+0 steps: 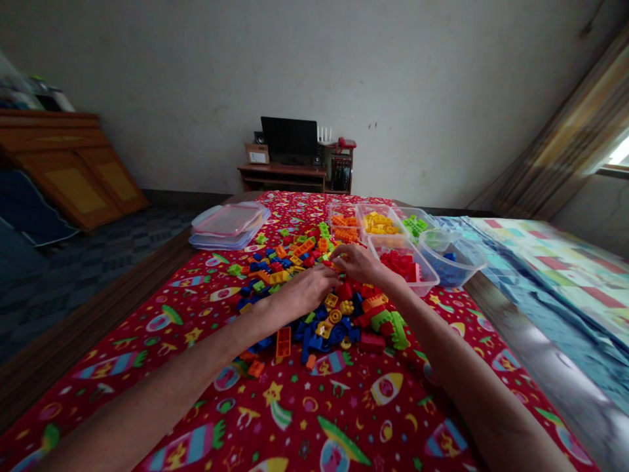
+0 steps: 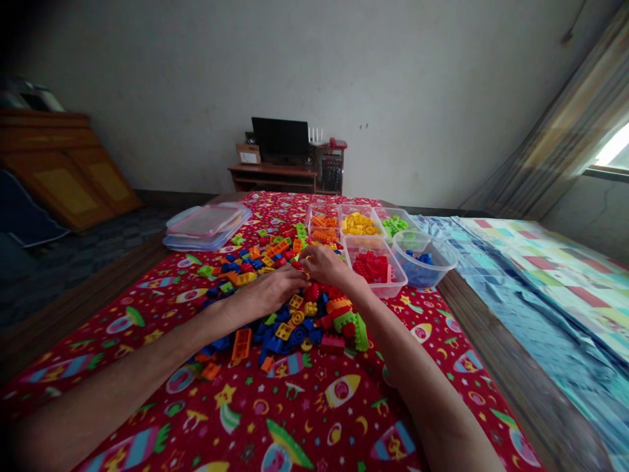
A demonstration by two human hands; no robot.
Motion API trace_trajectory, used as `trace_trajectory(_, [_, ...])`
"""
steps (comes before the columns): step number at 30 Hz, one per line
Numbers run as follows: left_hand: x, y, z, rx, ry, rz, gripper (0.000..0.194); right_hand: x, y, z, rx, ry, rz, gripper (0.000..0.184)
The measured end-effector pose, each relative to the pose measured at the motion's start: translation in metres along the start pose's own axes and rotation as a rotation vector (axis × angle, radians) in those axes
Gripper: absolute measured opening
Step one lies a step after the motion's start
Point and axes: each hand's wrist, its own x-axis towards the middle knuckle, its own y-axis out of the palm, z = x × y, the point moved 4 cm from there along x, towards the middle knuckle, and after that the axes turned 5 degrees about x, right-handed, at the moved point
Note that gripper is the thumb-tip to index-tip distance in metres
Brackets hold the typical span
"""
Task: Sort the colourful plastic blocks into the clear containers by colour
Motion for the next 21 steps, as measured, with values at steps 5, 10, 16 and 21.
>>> trace_trajectory(5, [-0.004,0.011,0.000,0.059,-0.012,0.072,0.038,0.007,-0.003,-0.019,0.282,0.087,-0.062,0.029])
trace_trajectory(10, [-0.004,0.008,0.003,0.043,-0.079,0.055,0.027,0.005,0.001,-0.028,0.678,0.346,-0.222,0.025])
trace_trajectory(16, [-0.001,0.009,0.005,-0.041,-0.172,0.041,0.019,-0.001,0.003,-0.014,1.377,0.444,-0.144,0.026])
trace_trajectory(21, [0.002,-0.003,0.020,-0.269,-0.373,-0.138,0.020,-0.005,0.003,-0.010,1.374,0.424,-0.042,0.033])
